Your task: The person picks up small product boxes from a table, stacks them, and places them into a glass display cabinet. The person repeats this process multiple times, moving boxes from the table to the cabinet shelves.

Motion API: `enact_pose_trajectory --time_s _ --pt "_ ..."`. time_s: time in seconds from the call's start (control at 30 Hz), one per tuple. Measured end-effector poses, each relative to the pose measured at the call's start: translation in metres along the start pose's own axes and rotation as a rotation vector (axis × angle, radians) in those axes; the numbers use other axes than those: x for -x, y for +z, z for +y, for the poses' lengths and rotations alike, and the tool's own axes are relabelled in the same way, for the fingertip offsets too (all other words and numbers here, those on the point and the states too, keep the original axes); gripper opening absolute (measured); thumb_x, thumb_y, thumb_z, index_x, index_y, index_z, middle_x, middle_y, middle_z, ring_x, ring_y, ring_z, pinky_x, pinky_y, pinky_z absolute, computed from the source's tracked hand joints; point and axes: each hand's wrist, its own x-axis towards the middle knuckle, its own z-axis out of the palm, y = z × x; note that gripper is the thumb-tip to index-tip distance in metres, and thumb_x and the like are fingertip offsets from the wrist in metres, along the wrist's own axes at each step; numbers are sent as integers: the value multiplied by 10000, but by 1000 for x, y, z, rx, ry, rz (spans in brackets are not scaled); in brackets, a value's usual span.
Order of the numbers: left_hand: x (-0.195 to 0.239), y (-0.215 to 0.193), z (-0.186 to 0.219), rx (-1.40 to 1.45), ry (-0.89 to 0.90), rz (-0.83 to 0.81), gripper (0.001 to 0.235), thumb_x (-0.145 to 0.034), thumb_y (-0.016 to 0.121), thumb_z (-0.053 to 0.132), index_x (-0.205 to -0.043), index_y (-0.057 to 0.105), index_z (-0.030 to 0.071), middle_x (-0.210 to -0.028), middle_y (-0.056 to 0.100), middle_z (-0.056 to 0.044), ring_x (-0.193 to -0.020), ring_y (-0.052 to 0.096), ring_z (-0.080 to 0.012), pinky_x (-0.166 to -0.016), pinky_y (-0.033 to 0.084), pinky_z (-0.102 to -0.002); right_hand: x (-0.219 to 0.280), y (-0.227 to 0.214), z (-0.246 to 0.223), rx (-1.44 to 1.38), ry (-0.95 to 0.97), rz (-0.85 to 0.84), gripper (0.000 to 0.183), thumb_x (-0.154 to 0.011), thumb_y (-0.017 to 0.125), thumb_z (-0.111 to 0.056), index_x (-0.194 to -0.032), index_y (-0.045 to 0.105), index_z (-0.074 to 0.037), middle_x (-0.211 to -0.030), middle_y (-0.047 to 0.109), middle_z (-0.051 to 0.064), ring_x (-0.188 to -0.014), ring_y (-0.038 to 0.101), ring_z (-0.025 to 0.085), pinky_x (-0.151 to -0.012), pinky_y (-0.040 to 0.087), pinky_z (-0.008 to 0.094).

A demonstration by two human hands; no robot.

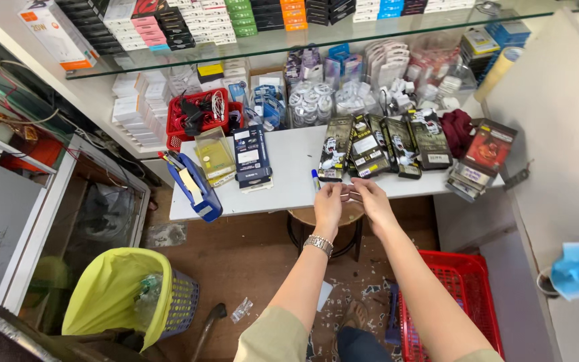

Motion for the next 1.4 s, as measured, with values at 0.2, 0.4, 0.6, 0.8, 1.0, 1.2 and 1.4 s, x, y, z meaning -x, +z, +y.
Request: enact_pose_trajectory --time_s 0.2,0.4,0.6,0.8,1.0,1.2,1.4 --pt "-72 7 -6 26 -40 104 257 -1028 555 225 -1039 681 1 -973 752 -70 -842 692 -133 -728 561 -288 -72 0 -17 131 56 -26 371 -1009 564 -260 -1315 624 -60 -1205 705 82 -1127 657 183 -925 549 342" --pt "-131 -1 -16 -37 -30 197 286 -1016 604 220 -1059 712 -41 -938 737 -102 -808 624 -168 -711 500 -322 -119 -2 12 165 156 -47 421 -990 564 -255 -1365 607 -70 -1244 717 90 -1149 661 198 -966 541 350" --pt "-191 5 -33 -271 -18 246 420 -934 635 234 -1245 632 -48 -1219 684 -202 -1113 650 -279 -943 498 -360 -165 -31 55 80 152 -34 467 -1031 529 -295 -1290 694 57 -1267 754 107 -1196 671 182 -994 533 312" --pt "-270 -33 -92 -508 -91 106 655 -952 625 309 -1447 456 -84 -1441 551 -291 -1332 556 -347 -1104 422 -377 -189 -31 90 51 152 177 458 -1024 589 -324 -1342 654 0 -1130 688 122 -1022 634 205 -915 535 340" --pt "-304 -61 -130 -419 -275 -126 552 -1006 612 262 -1418 507 -91 -1338 595 -245 -1146 572 -270 -968 438 -362 -193 -2 71 343 236 304 537 -984 541 -421 -1404 633 -98 -1092 741 143 -908 624 224 -852 517 357" --pt "-303 -84 -97 -165 -487 -156 401 -957 625 161 -1325 570 12 -1089 707 -84 -873 675 -189 -737 552 -352 -204 11 20 389 227 241 559 -1023 515 -498 -1325 677 -57 -1270 742 142 -1132 670 268 -982 491 354" --pt "-303 -94 -91 -142 -469 -26 406 -945 675 136 -1298 543 -12 -1106 689 -101 -897 676 -200 -745 591 -390 -198 -41 6 1162 -482 695 365 -948 649 -287 -1216 711 -47 -1212 715 196 -1183 649 388 -1044 466 477"
